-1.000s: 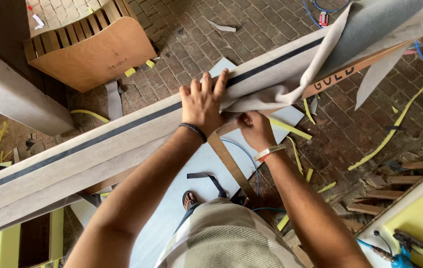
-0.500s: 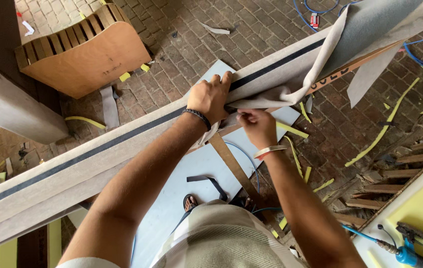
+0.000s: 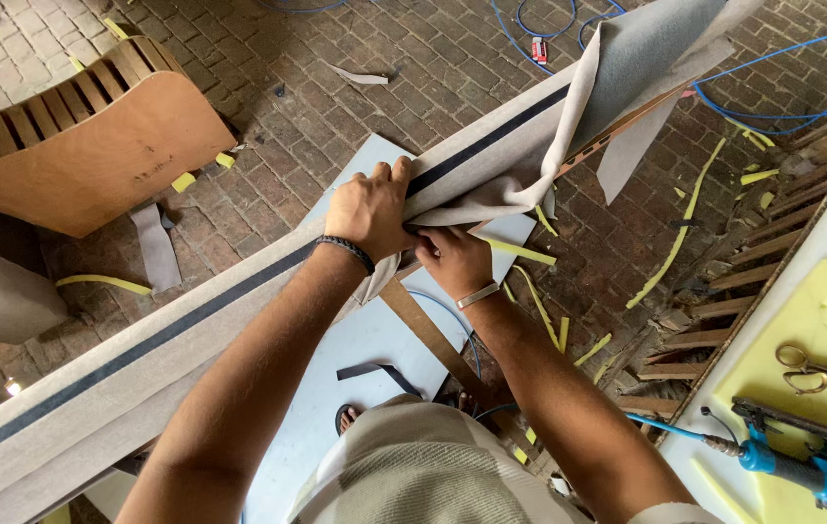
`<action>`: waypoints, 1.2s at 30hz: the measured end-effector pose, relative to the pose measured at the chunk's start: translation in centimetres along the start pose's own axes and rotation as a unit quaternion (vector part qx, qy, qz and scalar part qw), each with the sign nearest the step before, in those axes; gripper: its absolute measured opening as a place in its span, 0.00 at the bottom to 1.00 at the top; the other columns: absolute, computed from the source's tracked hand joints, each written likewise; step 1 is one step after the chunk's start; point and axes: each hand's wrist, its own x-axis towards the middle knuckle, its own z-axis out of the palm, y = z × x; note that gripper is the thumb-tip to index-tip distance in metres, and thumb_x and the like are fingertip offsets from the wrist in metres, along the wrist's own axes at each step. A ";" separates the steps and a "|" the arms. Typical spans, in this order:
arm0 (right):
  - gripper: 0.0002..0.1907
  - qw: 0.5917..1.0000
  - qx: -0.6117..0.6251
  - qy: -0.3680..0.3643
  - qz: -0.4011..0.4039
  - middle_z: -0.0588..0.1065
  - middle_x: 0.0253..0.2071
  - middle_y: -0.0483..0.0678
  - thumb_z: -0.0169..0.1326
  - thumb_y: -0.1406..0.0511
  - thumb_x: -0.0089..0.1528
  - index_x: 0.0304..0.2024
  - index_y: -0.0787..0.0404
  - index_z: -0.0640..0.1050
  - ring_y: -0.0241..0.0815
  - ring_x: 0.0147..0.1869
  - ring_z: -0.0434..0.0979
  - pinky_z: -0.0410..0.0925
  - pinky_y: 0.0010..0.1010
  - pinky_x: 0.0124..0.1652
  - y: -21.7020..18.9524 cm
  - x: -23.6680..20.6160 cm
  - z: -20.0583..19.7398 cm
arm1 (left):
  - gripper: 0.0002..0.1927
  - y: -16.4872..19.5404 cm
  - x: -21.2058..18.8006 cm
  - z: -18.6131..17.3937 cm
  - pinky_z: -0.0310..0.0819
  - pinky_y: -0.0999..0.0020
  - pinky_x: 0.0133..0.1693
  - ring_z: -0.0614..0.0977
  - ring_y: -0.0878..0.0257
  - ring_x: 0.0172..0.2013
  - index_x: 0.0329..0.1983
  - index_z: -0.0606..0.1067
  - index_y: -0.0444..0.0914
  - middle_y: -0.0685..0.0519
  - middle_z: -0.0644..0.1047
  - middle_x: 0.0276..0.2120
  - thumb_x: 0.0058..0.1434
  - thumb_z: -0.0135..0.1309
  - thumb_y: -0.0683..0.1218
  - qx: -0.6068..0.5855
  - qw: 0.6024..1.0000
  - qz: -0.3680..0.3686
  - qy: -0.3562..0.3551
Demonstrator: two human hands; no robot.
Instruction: The person stretches beige upholstery fabric over a long padded wooden frame and staples it underneath using a pneumatic nail gun, working along the frame. They then trim the excess fabric with scissors and continue pulling and stapling the fabric taut along the edge.
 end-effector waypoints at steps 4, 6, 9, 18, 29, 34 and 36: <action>0.10 0.982 0.092 0.039 0.159 0.80 0.31 0.51 0.62 0.66 0.57 0.40 0.61 0.82 0.48 0.31 0.81 0.72 0.36 0.33 -0.3 -0.1 1.3 | 0.59 0.2 0.0 0.0 0.80 0.56 0.40 0.81 0.45 0.43 0.67 0.59 0.35 0.42 0.76 0.47 0.39 0.73 0.66 -0.017 1.000 -0.005 -0.008; 0.08 0.963 0.104 0.073 0.238 0.80 0.29 0.51 0.63 0.65 0.55 0.34 0.64 0.81 0.47 0.31 0.82 0.72 0.34 0.34 -0.4 0.0 2.0 | 0.58 0.2 -0.1 0.2 0.80 0.56 0.41 0.81 0.46 0.44 0.67 0.59 0.36 0.43 0.76 0.47 0.39 0.73 0.64 -0.021 1.000 -0.004 0.001; 0.08 0.910 0.172 0.086 0.367 0.81 0.27 0.50 0.63 0.66 0.53 0.31 0.65 0.80 0.46 0.29 0.81 0.72 0.32 0.33 -0.2 -0.1 2.8 | 0.56 0.3 0.0 0.4 0.80 0.56 0.41 0.82 0.46 0.44 0.68 0.60 0.36 0.43 0.76 0.47 0.41 0.73 0.62 -0.017 1.000 0.000 0.011; 0.08 0.953 0.154 0.076 0.250 0.80 0.27 0.47 0.64 0.69 0.54 0.36 0.63 0.81 0.34 0.29 0.79 0.73 0.27 0.33 -1.8 -2.9 3.6 | 0.58 0.5 0.0 0.2 0.80 0.56 0.40 0.81 0.46 0.45 0.68 0.59 0.37 0.44 0.75 0.48 0.38 0.74 0.62 -0.021 1.000 -0.011 -0.005; 0.12 0.918 0.211 0.121 0.313 0.79 0.32 0.45 0.64 0.72 0.55 0.42 0.65 0.80 0.30 0.30 0.73 0.70 0.23 0.32 -2.2 -2.0 2.4 | 0.60 0.6 -0.3 -0.1 0.80 0.57 0.41 0.81 0.47 0.44 0.69 0.59 0.36 0.43 0.75 0.48 0.39 0.73 0.66 -0.023 1.000 -0.004 0.010; 0.09 0.918 0.248 0.121 0.284 0.81 0.34 0.45 0.62 0.73 0.59 0.42 0.64 0.82 0.29 0.31 0.74 0.70 0.23 0.33 -1.7 -1.8 2.5 | 0.62 0.7 -0.1 -0.2 0.81 0.58 0.39 0.80 0.48 0.44 0.70 0.56 0.36 0.42 0.74 0.48 0.41 0.72 0.68 -0.001 0.999 -0.017 -0.040; 0.09 0.921 0.275 0.120 0.247 0.81 0.36 0.46 0.61 0.73 0.59 0.43 0.63 0.82 0.30 0.32 0.75 0.69 0.23 0.32 -1.5 -1.8 2.5 | 0.61 0.6 0.0 0.0 0.81 0.58 0.39 0.80 0.47 0.45 0.70 0.56 0.36 0.42 0.74 0.48 0.41 0.72 0.67 -0.003 0.999 -0.016 -0.030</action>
